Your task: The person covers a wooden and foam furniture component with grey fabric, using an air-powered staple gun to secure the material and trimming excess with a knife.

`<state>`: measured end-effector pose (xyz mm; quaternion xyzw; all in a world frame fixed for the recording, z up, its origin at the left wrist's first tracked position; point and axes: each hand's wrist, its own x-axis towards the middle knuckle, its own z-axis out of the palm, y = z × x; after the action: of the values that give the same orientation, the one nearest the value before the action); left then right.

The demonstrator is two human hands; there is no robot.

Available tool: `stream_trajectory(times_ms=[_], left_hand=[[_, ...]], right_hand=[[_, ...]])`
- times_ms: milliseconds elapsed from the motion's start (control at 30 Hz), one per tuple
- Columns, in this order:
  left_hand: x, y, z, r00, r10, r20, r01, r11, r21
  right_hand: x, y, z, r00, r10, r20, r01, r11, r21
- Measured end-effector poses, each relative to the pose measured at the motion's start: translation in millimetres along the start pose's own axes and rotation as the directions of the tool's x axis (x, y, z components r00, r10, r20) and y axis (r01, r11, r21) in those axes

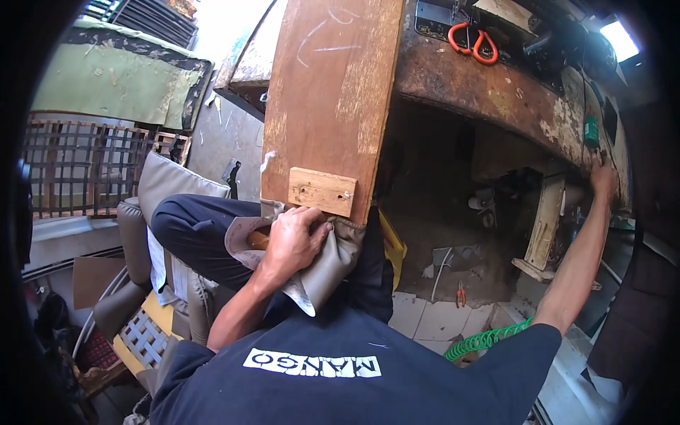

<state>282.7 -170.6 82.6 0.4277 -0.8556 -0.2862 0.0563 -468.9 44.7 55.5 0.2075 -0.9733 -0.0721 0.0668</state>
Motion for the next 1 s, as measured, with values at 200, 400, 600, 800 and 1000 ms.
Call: stream_trajectory(times_ms=[200,400,600,800,1000], left_hand=[[3,-5,4,1.0,0.0,-0.003,0.0,0.999,-0.052],[0,-11,4,0.999,0.024,-0.04,-0.027,0.997,-0.075],[5,-13,9,0.99,0.122,-0.076,-0.128,0.987,-0.093],[-1,-14,6,0.989,0.131,-0.063,-0.135,0.99,-0.051],[0,-15,7,0.986,0.144,-0.079,-0.15,0.986,-0.074]], right_hand=[[30,-6,-31,0.962,0.026,0.271,-0.003,0.996,-0.086],[-31,-44,-28,0.987,0.12,0.112,-0.114,0.992,-0.053],[-81,-13,-38,0.997,0.075,-0.023,-0.063,0.94,0.335],[-303,-153,-107,0.989,-0.134,-0.062,0.049,-0.097,0.994],[-437,-248,-118,0.447,-0.854,0.265,-0.793,-0.241,0.56]])
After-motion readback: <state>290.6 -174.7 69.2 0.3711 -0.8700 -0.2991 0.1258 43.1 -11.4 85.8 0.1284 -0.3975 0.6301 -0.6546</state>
